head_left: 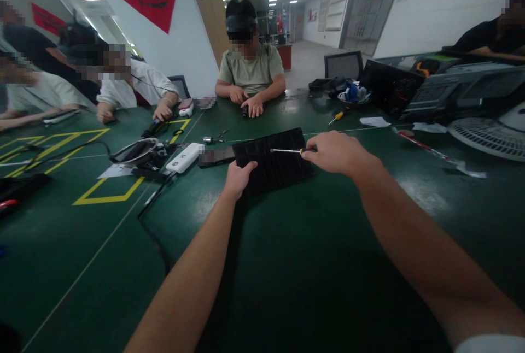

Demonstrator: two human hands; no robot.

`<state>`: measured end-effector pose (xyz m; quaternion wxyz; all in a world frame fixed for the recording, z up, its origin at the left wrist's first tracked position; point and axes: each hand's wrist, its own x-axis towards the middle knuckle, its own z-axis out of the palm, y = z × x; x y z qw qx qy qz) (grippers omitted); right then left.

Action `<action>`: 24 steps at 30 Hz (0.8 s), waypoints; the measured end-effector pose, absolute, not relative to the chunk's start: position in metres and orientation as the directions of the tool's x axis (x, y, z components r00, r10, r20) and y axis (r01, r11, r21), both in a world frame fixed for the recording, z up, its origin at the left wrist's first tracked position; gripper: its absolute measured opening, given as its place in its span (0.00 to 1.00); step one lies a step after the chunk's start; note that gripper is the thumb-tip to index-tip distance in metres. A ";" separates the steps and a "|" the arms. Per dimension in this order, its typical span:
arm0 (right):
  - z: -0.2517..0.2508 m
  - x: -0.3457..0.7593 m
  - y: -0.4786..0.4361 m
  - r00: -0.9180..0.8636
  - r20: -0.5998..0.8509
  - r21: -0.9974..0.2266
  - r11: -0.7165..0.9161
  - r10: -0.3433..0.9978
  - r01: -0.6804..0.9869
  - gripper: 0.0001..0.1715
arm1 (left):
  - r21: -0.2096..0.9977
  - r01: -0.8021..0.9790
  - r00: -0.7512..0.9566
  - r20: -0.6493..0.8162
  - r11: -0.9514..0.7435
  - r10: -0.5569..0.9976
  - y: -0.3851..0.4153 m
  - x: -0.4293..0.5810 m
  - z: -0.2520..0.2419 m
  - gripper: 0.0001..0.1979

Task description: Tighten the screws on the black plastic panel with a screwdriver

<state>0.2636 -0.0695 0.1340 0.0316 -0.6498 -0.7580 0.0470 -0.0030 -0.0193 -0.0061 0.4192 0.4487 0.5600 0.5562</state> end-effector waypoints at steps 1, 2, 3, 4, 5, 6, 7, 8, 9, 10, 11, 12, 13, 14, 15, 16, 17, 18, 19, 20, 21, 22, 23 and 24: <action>0.133 0.263 -0.069 -0.154 -0.016 -0.112 0.151 0.988 0.982 0.24 | 0.999 0.035 -0.247 0.028 -0.020 0.969 -0.019 -0.003 -0.006 0.20; 0.133 0.263 -0.069 -0.153 -0.020 -0.113 0.150 0.988 0.982 0.25 | 0.999 0.033 -0.248 0.026 -0.018 0.968 -0.019 -0.003 -0.006 0.20; 0.132 0.262 -0.069 -0.152 -0.029 -0.116 0.148 0.988 0.982 0.26 | 0.999 0.030 -0.247 0.024 -0.017 0.969 -0.019 -0.003 -0.006 0.21; 0.132 0.262 -0.069 -0.152 -0.038 -0.118 0.146 0.988 0.982 0.27 | 1.000 0.027 -0.245 0.022 -0.016 0.969 -0.019 -0.003 -0.006 0.21; 0.132 0.261 -0.069 -0.151 -0.047 -0.117 0.145 0.987 0.982 0.27 | 1.000 0.023 -0.243 0.020 -0.015 0.970 -0.019 -0.003 -0.006 0.21; 0.131 0.260 -0.070 -0.152 -0.052 -0.112 0.145 0.987 0.983 0.28 | 1.000 0.019 -0.241 0.017 -0.013 0.970 -0.019 -0.003 -0.007 0.20; 0.132 0.259 -0.070 -0.155 -0.054 -0.106 0.148 0.987 0.983 0.28 | 1.000 0.015 -0.239 0.014 -0.011 0.971 -0.019 -0.003 -0.007 0.20; 0.132 0.259 -0.070 -0.157 -0.047 -0.101 0.152 0.986 0.983 0.28 | 1.000 0.012 -0.239 0.013 -0.010 0.971 -0.018 -0.003 -0.008 0.20; 0.133 0.258 -0.071 -0.162 -0.034 -0.099 0.158 0.986 0.982 0.28 | 1.000 0.012 -0.239 0.012 -0.010 0.971 -0.018 -0.003 -0.008 0.20; 0.134 0.259 -0.071 -0.166 -0.019 -0.101 0.163 0.986 0.981 0.28 | 1.000 0.012 -0.239 0.015 -0.012 0.971 -0.018 -0.003 -0.008 0.20; 0.135 0.259 -0.072 -0.167 -0.003 -0.107 0.166 0.986 0.980 0.28 | 1.000 0.014 -0.238 0.018 -0.016 0.971 -0.018 -0.003 -0.008 0.20; 0.136 0.260 -0.072 -0.166 0.016 -0.113 0.166 0.986 0.980 0.28 | 1.000 0.016 -0.236 0.022 -0.018 0.971 -0.018 -0.003 -0.007 0.20; 0.137 0.261 -0.073 -0.161 0.037 -0.115 0.165 0.986 0.980 0.28 | 1.000 0.020 -0.236 0.024 -0.020 0.971 -0.019 -0.003 -0.006 0.20; 0.137 0.262 -0.073 -0.155 0.059 -0.115 0.161 0.986 0.980 0.28 | 1.000 0.023 -0.237 0.025 -0.020 0.971 -0.019 -0.003 -0.006 0.20; 0.138 0.264 -0.073 -0.147 0.079 -0.112 0.155 0.986 0.981 0.27 | 1.000 0.025 -0.240 0.023 -0.018 0.971 -0.019 -0.003 -0.005 0.20; 0.138 0.265 -0.073 -0.139 0.097 -0.110 0.150 0.985 0.983 0.27 | 1.000 0.025 -0.243 0.020 -0.014 0.970 -0.019 -0.003 -0.005 0.20; 0.138 0.265 -0.073 -0.134 0.109 -0.107 0.145 0.985 0.984 0.26 | 1.000 0.022 -0.246 0.015 -0.010 0.969 -0.020 -0.002 -0.004 0.20; 0.138 0.266 -0.072 -0.129 0.113 -0.105 0.141 0.985 0.985 0.25 | 1.000 0.018 -0.246 0.011 -0.006 0.969 -0.020 -0.002 -0.005 0.20; 0.137 0.266 -0.072 -0.127 0.112 -0.104 0.138 0.986 0.985 0.25 | 1.000 0.013 -0.245 0.009 -0.006 0.970 -0.020 -0.002 -0.005 0.20; 0.137 0.266 -0.072 -0.129 0.111 -0.104 0.140 0.985 0.985 0.25 | 1.000 0.010 -0.241 0.009 -0.007 0.970 -0.019 -0.002 -0.005 0.20; 0.136 0.266 -0.071 -0.133 0.112 -0.105 0.145 0.985 0.984 0.24 | 1.000 0.009 -0.237 0.011 -0.009 0.971 -0.019 -0.002 -0.006 0.20; 0.136 0.266 -0.071 -0.138 0.115 -0.107 0.151 0.984 0.983 0.24 | 1.000 0.009 -0.236 0.013 -0.012 0.972 -0.019 -0.002 -0.007 0.20; 0.136 0.266 -0.071 -0.140 0.118 -0.108 0.153 0.983 0.982 0.23 | 1.000 0.010 -0.236 0.016 -0.014 0.972 -0.019 -0.002 -0.007 0.20; 0.137 0.265 -0.071 -0.139 0.120 -0.111 0.153 0.983 0.982 0.23 | 1.000 0.010 -0.237 0.019 -0.017 0.971 -0.019 -0.002 -0.007 0.20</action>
